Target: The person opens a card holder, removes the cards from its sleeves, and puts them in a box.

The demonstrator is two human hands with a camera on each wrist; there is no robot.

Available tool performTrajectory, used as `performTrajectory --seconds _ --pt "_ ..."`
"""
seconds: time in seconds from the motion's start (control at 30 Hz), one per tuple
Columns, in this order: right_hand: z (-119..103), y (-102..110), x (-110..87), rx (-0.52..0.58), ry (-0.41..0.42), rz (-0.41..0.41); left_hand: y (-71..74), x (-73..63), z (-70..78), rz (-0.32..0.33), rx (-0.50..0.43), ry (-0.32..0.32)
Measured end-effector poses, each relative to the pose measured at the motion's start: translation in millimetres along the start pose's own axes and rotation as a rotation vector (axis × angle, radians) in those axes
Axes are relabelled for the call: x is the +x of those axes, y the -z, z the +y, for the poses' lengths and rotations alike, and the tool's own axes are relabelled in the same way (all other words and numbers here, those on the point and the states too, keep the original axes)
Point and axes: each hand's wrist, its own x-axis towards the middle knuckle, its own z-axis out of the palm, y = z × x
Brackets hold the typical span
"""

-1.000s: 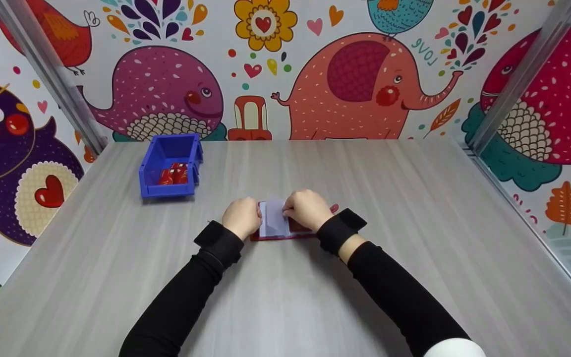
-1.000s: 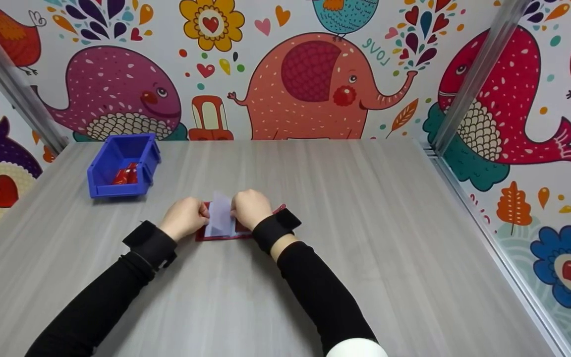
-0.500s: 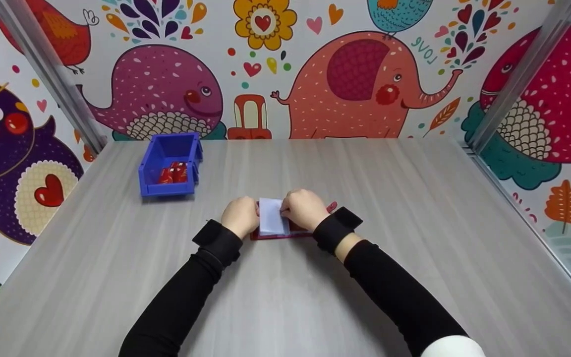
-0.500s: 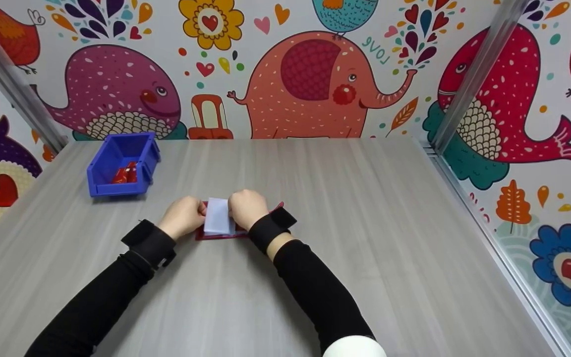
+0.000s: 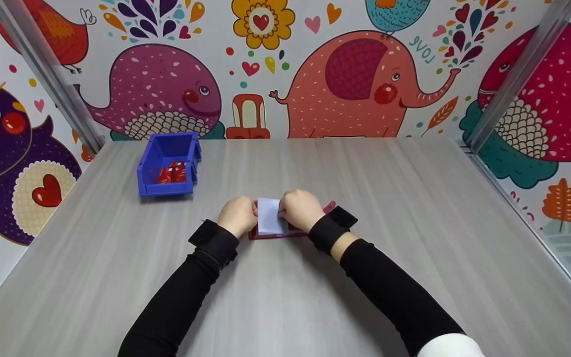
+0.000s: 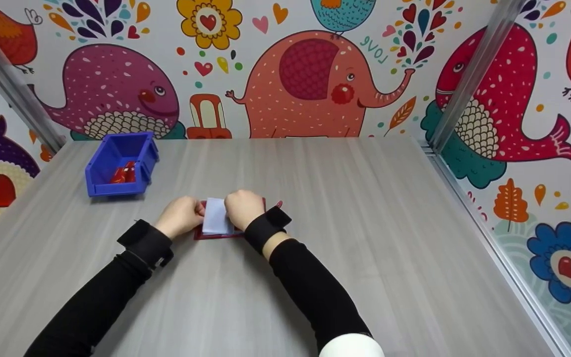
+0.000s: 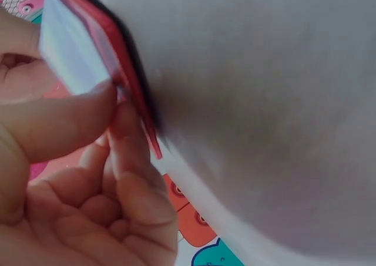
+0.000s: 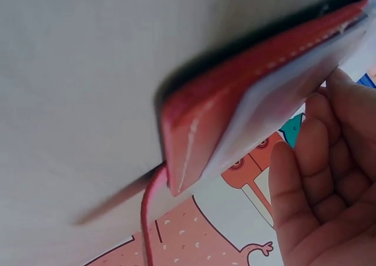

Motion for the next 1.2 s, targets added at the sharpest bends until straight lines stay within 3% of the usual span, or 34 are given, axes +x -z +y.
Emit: performTrajectory --seconds 0.27,0.57,1.2 --pt "-0.7 0.2 -0.2 -0.002 -0.034 -0.014 6.1 -1.6 -3.9 -0.012 -0.007 -0.002" --pt "-0.6 -1.1 0.4 -0.003 -0.023 -0.005 9.9 1.8 3.5 0.132 -0.038 -0.005" --pt "-1.5 -2.2 -0.1 -0.065 -0.025 0.014 2.8 -0.2 5.7 0.087 0.028 -0.063"
